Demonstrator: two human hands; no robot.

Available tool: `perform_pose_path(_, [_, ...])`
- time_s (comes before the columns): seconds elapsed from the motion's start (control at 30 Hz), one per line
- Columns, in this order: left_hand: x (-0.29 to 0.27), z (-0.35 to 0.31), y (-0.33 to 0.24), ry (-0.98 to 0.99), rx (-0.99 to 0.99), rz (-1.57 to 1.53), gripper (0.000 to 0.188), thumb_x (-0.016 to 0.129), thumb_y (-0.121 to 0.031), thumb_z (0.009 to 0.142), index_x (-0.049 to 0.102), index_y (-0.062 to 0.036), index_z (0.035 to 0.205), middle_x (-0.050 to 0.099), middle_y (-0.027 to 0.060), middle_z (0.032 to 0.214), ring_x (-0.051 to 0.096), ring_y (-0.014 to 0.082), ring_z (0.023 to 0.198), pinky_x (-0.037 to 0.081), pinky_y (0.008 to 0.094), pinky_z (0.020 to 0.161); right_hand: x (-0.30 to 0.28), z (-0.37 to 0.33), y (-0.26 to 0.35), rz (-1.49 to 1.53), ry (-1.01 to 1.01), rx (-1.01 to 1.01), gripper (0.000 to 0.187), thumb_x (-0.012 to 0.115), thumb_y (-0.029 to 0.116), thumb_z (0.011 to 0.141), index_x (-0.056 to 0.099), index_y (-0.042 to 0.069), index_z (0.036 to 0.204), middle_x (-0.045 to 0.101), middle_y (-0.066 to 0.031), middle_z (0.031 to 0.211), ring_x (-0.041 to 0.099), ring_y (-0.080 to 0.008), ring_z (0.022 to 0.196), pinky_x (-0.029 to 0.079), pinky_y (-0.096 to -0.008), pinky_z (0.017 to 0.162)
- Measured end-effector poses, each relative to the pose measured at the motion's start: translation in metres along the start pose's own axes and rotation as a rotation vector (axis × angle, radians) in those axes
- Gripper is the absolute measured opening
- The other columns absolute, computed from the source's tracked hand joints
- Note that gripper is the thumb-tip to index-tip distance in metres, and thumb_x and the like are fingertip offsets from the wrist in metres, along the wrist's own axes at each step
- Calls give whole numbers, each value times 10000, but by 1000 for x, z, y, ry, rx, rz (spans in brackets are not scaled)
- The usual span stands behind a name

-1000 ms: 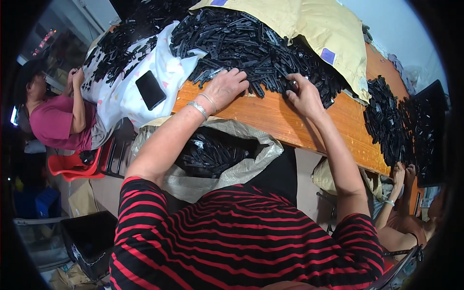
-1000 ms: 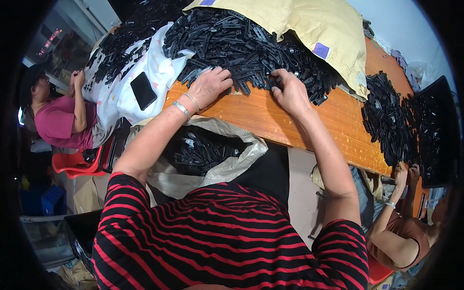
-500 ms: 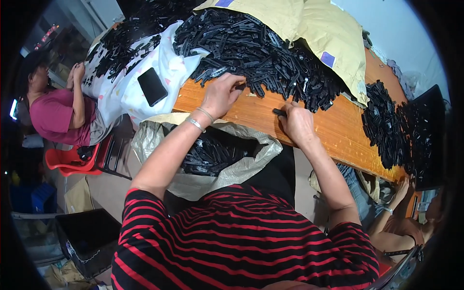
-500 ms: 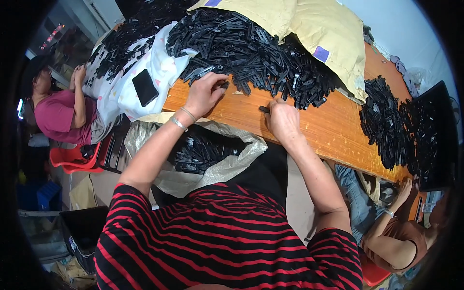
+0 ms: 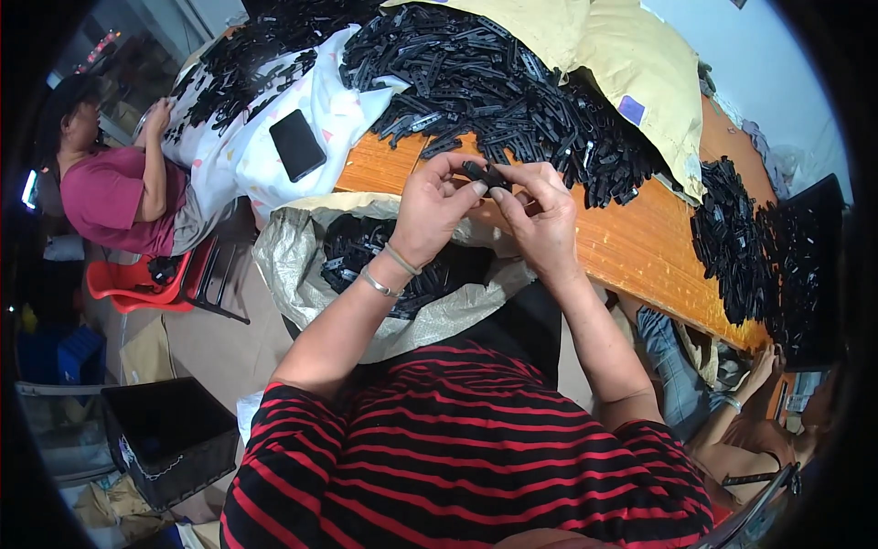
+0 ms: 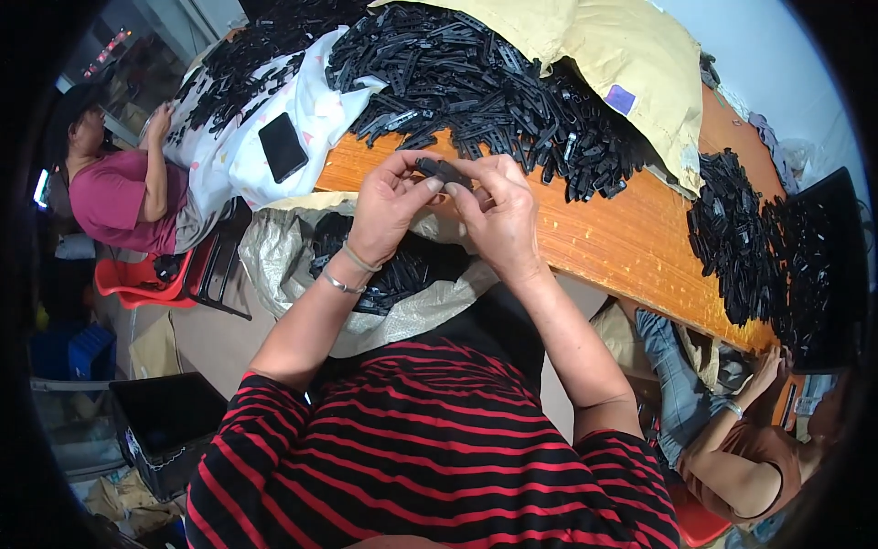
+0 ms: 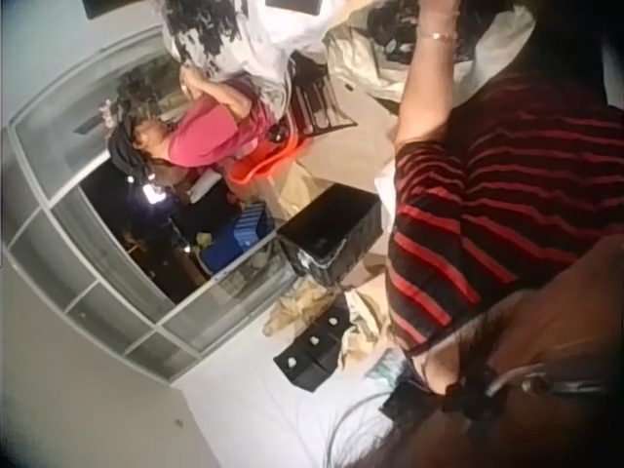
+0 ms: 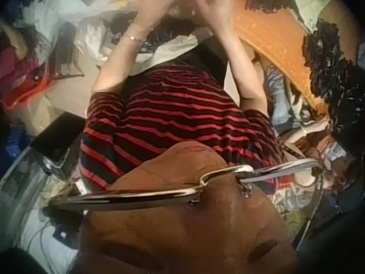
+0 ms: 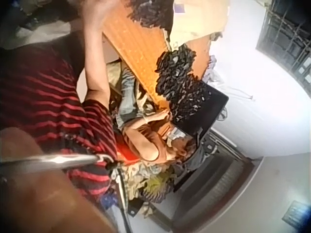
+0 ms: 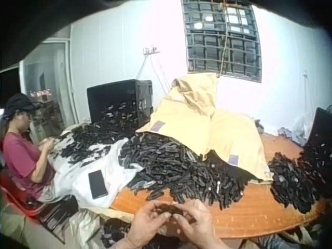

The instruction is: Sorting and inspecting small black plastic buckles on a workbench.

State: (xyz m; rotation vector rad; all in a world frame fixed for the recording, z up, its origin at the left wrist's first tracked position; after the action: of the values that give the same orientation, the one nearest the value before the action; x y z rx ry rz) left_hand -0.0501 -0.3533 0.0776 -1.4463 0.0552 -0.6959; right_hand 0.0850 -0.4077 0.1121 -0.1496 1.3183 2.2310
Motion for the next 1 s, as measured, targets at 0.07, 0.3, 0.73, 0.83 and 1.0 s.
perform_pose_path(0.07, [0,-1,1,14,53,30,278,595,23,880,546,31,1153,616,49,1019,616,72,881,521,216,797,-1,-2,-4,-20,22,-14,243,696,-40,783,695,37,1013,592,-38,876,507,-70,652,424,-194,552])
perform_pose_path(0.3, [20,-19,-8,22,121,83,347,639,3,854,542,23,1187,619,76,1046,617,123,948,505,256,851,-5,-7,8,-119,-4,-114,274,688,-68,730,698,34,984,621,-69,865,561,-105,616,461,-223,531])
perform_pose_path(0.73, [14,-51,-28,-89,327,651,219,675,-9,812,608,9,1020,621,87,895,628,172,783,493,272,701,26,-31,-20,82,203,123,332,807,119,703,585,3,920,616,-99,717,602,-189,606,492,-316,564])
perform_pose_path(0.83, [10,-53,-26,-72,262,656,205,677,-18,823,605,3,1014,630,69,866,612,134,763,485,253,691,31,-34,-18,120,209,144,322,797,172,729,591,9,914,615,-98,690,606,-196,588,485,-333,556])
perform_pose_path(1.0, [-31,-64,-24,20,-23,699,71,634,-54,869,645,8,902,641,47,790,583,89,734,468,240,683,17,-25,-20,28,402,91,242,770,194,783,643,21,897,638,-88,763,616,-146,685,495,-295,622])
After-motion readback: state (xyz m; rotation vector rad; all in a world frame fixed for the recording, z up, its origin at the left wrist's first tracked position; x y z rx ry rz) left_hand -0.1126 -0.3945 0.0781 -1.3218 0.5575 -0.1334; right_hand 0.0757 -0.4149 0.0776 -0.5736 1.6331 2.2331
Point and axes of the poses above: each hand's wrist, its own z-axis towards the middle knuckle, its own x-axis out of the palm, y = z × x, the point moved 6 cm from there along z, towards the middle knuckle
